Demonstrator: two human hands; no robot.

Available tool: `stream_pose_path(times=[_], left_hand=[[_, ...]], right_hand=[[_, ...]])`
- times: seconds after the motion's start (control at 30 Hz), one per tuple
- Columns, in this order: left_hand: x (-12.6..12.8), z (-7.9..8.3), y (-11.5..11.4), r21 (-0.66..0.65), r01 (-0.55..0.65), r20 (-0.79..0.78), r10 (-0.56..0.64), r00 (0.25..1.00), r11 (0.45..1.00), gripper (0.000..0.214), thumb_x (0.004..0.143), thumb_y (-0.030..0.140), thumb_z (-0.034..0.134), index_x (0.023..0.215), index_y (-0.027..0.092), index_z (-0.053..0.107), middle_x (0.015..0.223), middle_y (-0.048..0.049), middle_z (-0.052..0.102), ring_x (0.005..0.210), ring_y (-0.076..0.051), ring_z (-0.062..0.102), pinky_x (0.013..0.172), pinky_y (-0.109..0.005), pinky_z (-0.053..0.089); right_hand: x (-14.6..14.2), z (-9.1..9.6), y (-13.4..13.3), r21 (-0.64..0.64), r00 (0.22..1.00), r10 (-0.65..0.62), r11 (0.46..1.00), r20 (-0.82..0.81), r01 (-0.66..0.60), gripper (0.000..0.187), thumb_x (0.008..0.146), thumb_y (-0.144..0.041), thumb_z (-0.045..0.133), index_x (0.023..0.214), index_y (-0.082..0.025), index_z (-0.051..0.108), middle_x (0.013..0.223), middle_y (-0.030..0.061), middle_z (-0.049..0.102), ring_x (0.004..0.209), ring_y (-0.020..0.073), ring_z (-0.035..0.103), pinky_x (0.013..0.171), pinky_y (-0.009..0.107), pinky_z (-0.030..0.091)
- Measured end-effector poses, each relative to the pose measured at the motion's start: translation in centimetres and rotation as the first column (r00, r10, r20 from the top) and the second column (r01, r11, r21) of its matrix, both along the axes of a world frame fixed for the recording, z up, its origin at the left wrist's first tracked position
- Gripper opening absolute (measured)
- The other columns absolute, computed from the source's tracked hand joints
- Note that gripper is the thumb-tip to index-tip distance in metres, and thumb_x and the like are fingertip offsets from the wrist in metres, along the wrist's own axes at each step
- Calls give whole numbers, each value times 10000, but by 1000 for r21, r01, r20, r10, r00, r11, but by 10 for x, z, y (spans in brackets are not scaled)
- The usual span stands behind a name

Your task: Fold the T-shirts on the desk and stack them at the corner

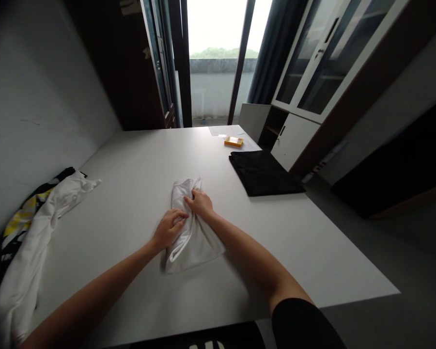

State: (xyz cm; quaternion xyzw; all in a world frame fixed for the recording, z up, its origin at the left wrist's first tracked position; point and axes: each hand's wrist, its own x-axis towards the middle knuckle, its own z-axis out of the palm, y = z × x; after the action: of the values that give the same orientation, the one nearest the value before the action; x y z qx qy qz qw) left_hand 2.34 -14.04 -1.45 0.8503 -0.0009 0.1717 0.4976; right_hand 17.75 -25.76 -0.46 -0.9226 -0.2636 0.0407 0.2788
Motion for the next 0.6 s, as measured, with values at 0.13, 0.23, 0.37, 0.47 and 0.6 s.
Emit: stream_pose_path(times=[0.13, 0.23, 0.37, 0.47, 0.6], left_hand=[[-4, 4, -5, 134, 110, 13, -113, 993, 985, 266, 868, 158, 592, 1062, 256, 746, 1192, -58, 682, 1204, -264, 582, 1220, -495, 284], [-3, 4, 1, 58, 17, 44, -20, 999, 998, 251, 912, 187, 531, 1066, 236, 723, 1148, -68, 694, 1163, -249, 606, 1104, -420, 433], [2, -1, 14, -14, -74, 52, 75, 996, 997, 222, 930, 214, 505, 1024, 217, 706, 1089, -69, 697, 1093, -237, 633, 1025, -382, 482], [2, -6, 16, -50, -63, 34, 65, 997, 997, 222, 944, 239, 497, 1021, 214, 705, 1086, -68, 696, 1085, -236, 644, 1000, -372, 496], [-2, -7, 5, -76, -4, -1, 4, 1000, 997, 225, 958, 263, 502, 1011, 224, 717, 1122, -69, 694, 1125, -242, 636, 1037, -382, 483]], right_hand=[[1, -7, 0, 35, 1000, 15, 999, 4, -15, 217, 981, -381, 564, 865, -233, 672, 948, 52, 691, 870, 196, 607, 766, 261, 392], [2, -7, -5, 130, 999, 48, 990, -4, -47, 274, 995, -353, 513, 788, -226, 639, 900, 35, 674, 844, 189, 590, 777, 258, 396], [10, 9, -19, 310, 1000, 20, 951, 2, -19, 329, 988, -398, 489, 729, -221, 588, 811, 20, 635, 796, 188, 561, 762, 259, 419], [27, 31, -41, 457, 999, -33, 889, 22, 19, 357, 980, -460, 495, 746, -214, 605, 806, 32, 632, 804, 203, 562, 753, 273, 450], [64, 69, -91, 607, 989, -127, 793, 76, 55, 380, 976, -524, 510, 900, -194, 681, 886, 37, 664, 917, 223, 602, 809, 292, 495]])
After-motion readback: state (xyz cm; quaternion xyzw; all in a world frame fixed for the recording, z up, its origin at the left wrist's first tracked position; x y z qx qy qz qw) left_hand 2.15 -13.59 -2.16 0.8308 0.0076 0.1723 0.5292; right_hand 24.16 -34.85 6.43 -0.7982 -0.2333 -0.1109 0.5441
